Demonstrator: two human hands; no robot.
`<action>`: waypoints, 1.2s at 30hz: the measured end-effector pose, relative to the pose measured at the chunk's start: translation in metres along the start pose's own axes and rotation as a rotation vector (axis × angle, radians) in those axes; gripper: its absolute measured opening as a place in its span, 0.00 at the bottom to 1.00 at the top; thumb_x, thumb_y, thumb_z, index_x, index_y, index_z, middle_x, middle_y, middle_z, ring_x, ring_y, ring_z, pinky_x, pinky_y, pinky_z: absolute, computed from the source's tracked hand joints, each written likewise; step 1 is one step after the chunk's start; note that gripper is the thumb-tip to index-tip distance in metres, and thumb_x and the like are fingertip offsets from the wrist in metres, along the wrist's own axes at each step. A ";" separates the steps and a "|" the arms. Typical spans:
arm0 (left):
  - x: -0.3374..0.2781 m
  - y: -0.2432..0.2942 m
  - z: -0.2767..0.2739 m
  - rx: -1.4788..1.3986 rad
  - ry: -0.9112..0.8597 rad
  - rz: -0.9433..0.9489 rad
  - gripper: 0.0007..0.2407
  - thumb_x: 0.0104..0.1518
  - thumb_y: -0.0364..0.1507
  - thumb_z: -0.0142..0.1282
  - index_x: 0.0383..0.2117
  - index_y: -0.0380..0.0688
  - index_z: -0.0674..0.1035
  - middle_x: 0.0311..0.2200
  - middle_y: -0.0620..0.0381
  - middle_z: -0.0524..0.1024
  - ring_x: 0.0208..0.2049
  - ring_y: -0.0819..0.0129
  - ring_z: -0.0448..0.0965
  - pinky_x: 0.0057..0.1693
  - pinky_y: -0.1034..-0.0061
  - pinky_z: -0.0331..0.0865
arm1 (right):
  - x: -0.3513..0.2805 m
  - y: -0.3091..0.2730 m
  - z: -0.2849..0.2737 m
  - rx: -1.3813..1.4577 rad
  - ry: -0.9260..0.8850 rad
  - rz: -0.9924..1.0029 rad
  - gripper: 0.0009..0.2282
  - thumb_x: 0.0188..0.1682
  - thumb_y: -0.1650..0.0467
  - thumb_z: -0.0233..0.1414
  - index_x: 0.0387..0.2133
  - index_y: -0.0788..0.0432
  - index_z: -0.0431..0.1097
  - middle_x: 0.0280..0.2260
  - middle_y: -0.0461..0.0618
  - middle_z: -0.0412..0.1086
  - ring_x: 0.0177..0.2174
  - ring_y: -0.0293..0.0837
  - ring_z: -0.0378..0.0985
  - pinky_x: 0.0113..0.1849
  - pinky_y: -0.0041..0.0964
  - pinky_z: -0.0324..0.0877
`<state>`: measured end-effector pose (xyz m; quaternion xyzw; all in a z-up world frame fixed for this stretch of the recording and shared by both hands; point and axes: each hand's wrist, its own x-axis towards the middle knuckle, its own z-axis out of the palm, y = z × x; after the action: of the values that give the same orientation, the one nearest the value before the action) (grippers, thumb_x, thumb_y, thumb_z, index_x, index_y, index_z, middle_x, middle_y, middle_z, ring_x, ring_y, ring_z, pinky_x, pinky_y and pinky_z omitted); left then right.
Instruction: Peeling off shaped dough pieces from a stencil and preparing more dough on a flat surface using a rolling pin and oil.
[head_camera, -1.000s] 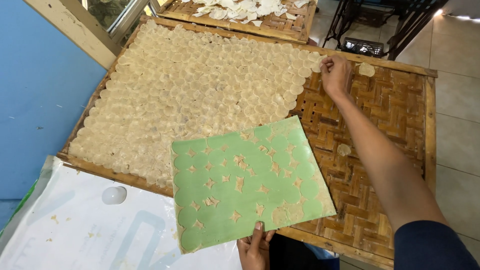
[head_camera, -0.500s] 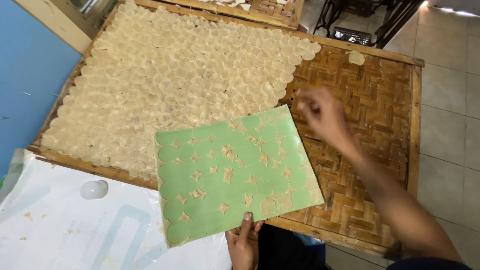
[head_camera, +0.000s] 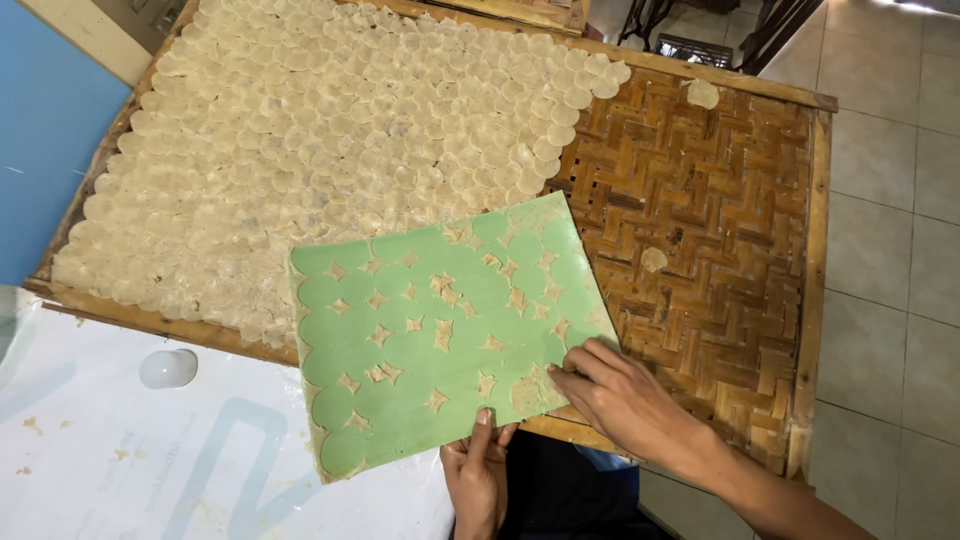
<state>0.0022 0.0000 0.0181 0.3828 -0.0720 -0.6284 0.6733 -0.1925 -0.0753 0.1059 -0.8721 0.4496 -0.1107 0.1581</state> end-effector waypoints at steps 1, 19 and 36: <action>0.000 0.001 0.001 0.003 -0.019 0.014 0.08 0.62 0.19 0.54 0.42 0.23 0.77 0.28 0.48 0.77 0.27 0.70 0.73 0.39 0.73 0.72 | 0.001 -0.003 -0.001 0.001 0.007 0.005 0.10 0.45 0.73 0.56 0.40 0.64 0.76 0.32 0.48 0.69 0.34 0.43 0.68 0.34 0.36 0.75; 0.001 -0.004 -0.007 -0.014 0.009 -0.004 0.08 0.62 0.18 0.54 0.41 0.20 0.78 0.28 0.48 0.76 0.27 0.69 0.75 0.40 0.73 0.74 | 0.000 0.002 -0.011 0.113 -0.047 0.090 0.09 0.46 0.71 0.58 0.37 0.58 0.69 0.34 0.48 0.74 0.31 0.43 0.78 0.32 0.43 0.79; 0.002 -0.004 -0.008 -0.001 0.007 -0.001 0.07 0.62 0.19 0.54 0.39 0.20 0.79 0.26 0.48 0.76 0.25 0.68 0.75 0.40 0.73 0.76 | 0.004 0.035 -0.013 0.354 0.038 0.213 0.06 0.46 0.72 0.56 0.36 0.56 0.77 0.32 0.47 0.80 0.23 0.36 0.78 0.25 0.24 0.76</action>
<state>0.0035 0.0021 0.0095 0.3846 -0.0693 -0.6274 0.6735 -0.2207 -0.1005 0.1053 -0.7761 0.5156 -0.1871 0.3113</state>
